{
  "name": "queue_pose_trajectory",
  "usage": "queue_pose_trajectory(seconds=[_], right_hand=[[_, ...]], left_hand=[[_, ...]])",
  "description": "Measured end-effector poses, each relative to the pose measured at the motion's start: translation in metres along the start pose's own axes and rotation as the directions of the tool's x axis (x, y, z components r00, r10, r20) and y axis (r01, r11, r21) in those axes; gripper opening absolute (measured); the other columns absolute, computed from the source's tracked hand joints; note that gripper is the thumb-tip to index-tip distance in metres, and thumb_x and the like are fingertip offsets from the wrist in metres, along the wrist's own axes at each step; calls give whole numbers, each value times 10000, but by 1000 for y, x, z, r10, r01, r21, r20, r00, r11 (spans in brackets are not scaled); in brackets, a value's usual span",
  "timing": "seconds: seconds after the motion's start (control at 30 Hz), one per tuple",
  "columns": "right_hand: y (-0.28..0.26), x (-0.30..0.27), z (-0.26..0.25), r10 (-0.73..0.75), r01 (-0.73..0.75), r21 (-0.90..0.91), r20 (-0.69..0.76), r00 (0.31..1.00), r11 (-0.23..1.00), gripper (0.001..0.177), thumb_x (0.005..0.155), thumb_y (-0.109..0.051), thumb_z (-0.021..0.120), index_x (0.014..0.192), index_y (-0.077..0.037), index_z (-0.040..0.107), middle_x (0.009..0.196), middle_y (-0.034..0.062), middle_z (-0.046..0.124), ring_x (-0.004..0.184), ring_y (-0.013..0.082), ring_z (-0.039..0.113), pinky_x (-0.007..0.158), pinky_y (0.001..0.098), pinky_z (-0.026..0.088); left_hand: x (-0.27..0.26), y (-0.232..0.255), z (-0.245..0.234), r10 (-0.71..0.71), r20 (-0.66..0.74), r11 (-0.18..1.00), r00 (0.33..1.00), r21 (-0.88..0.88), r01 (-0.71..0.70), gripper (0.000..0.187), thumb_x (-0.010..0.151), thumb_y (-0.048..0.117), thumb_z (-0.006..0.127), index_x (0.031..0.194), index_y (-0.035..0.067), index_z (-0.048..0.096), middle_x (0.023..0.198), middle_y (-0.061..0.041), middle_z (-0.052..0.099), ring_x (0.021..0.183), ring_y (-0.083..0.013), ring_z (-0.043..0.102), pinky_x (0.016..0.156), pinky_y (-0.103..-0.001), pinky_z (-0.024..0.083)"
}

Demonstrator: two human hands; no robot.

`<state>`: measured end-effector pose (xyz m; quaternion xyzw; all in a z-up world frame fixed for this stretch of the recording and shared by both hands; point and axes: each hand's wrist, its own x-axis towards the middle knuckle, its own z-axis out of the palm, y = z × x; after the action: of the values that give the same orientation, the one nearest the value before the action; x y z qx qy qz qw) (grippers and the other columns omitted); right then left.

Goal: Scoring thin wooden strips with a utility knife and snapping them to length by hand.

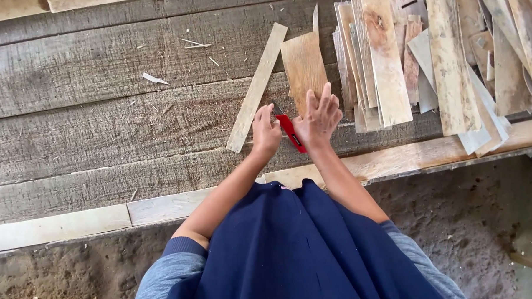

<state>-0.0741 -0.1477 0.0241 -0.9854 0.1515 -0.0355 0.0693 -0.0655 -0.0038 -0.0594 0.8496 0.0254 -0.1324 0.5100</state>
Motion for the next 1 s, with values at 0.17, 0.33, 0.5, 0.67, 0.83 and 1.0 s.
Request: queue_pose_trajectory(seconds=[0.17,0.33,0.5,0.67,0.83,1.0], right_hand=[[22,13,-28,-39,40,-3,-269,962,999,700,658,-174,844,1301,-142,569,1564,213,317,1313,466,465,904,620,508],[90,37,-46,35,-33,11,-401,915,999,742,615,-254,791,1320,-187,572,1531,161,365,1268,441,472,835,604,488],[157,48,-74,103,-69,245,-127,987,967,662,819,-357,799,1401,-151,558,1619,162,284,1475,474,275,1097,744,302],[257,57,-63,168,-107,301,-184,968,948,426,864,-186,687,1276,-160,586,1485,110,425,1426,416,352,1069,692,340],[361,56,-34,150,-134,163,-89,985,977,455,891,-224,709,1307,-209,527,1470,88,414,1419,381,342,1105,652,294],[428,67,13,140,-153,69,159,977,986,760,763,-193,844,1426,-201,473,1566,166,304,1476,449,270,1130,717,311]], left_hand=[[6,5,22,363,-233,927,902,192,-323,579,851,38,690,1410,135,575,1392,-171,535,1293,-379,523,1084,-482,409],[-3,62,50,443,-220,892,869,207,-402,533,879,77,692,1397,173,603,1432,-124,527,1255,-381,542,1076,-474,442],[-16,141,105,611,-227,790,759,239,-564,476,905,34,654,1363,162,628,1420,-97,543,1278,-353,515,1072,-444,462],[-24,208,199,796,-87,603,599,203,-771,521,888,-47,589,1363,162,625,1368,-88,588,1239,-340,566,1095,-431,480],[-40,224,300,788,130,604,602,30,-796,541,845,-55,557,1338,156,627,1350,-72,614,1220,-329,617,1028,-406,542],[-36,219,359,491,419,783,764,172,-597,487,823,-28,500,1271,125,615,1243,-143,613,1038,-415,660,840,-490,598]])
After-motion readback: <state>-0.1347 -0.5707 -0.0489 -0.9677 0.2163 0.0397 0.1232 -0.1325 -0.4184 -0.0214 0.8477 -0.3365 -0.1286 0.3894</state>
